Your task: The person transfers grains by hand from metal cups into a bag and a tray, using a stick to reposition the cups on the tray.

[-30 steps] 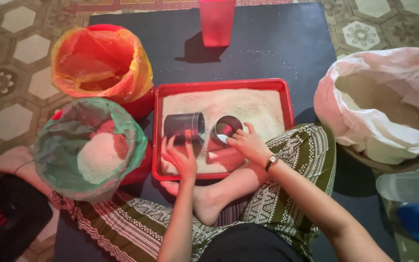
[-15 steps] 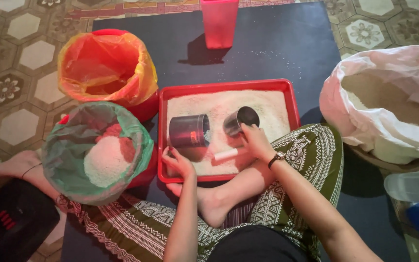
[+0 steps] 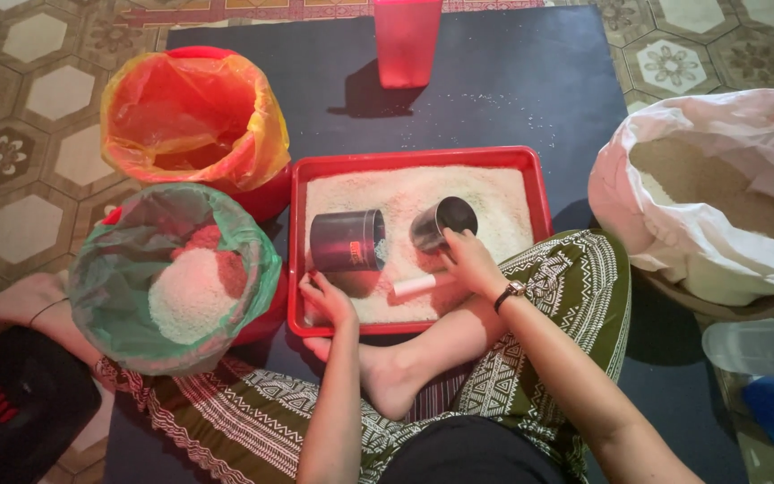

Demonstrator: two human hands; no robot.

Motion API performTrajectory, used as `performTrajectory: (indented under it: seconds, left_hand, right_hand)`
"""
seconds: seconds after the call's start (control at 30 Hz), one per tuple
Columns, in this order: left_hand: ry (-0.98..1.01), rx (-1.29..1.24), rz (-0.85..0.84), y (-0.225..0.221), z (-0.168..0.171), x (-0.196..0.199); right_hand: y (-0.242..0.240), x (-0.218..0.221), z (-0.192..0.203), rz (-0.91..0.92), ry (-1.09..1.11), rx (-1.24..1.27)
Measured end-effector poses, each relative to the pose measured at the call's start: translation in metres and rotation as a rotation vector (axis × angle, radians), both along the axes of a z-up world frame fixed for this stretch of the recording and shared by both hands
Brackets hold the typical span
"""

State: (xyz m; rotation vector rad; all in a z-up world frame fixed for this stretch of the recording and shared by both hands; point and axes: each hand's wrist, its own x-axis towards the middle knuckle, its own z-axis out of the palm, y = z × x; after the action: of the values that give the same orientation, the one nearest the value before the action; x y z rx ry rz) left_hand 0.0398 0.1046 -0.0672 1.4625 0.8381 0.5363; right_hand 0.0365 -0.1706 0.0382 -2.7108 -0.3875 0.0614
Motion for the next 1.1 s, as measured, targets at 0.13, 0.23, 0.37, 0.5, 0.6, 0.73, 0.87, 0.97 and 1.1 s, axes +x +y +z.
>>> performTrajectory:
  seconds: [0.13, 0.23, 0.37, 0.5, 0.6, 0.73, 0.87, 0.97, 1.1]
  left_hand:
    - [0.014, -0.020, -0.003, 0.003, -0.011, 0.003]
    - [0.038, -0.034, -0.014, 0.003, -0.009, 0.003]
    - [0.074, -0.023, -0.015, 0.003, -0.015, 0.005]
    - [0.096, -0.020, -0.010, 0.003, -0.013, 0.005]
    - [0.101, -0.035, -0.015, 0.002, -0.007, 0.005]
    - [0.130, 0.000, -0.024, 0.004, -0.015, 0.006]
    - [0.133, -0.010, -0.026, 0.004, -0.015, 0.005]
    - [0.148, 0.009, -0.029, 0.005, -0.017, 0.005]
    - [0.232, 0.108, -0.040, 0.011, -0.040, 0.011]
  right_hand:
    - [0.002, -0.002, 0.003, -0.011, 0.008, -0.012]
    - [0.002, -0.002, 0.006, -0.005, -0.004, 0.002]
    - [0.003, -0.003, 0.007, -0.006, 0.003, 0.018]
    - [0.004, -0.003, 0.009, -0.020, 0.015, 0.002]
    - [0.004, -0.005, 0.009, -0.046, 0.041, 0.016]
    - [0.003, -0.004, 0.009, -0.029, 0.070, 0.032]
    - [0.002, -0.006, 0.009, -0.027, 0.066, 0.025]
    - [0.001, -0.007, 0.005, -0.018, 0.052, 0.023]
    - [0.000, -0.006, 0.003, -0.009, 0.041, 0.023]
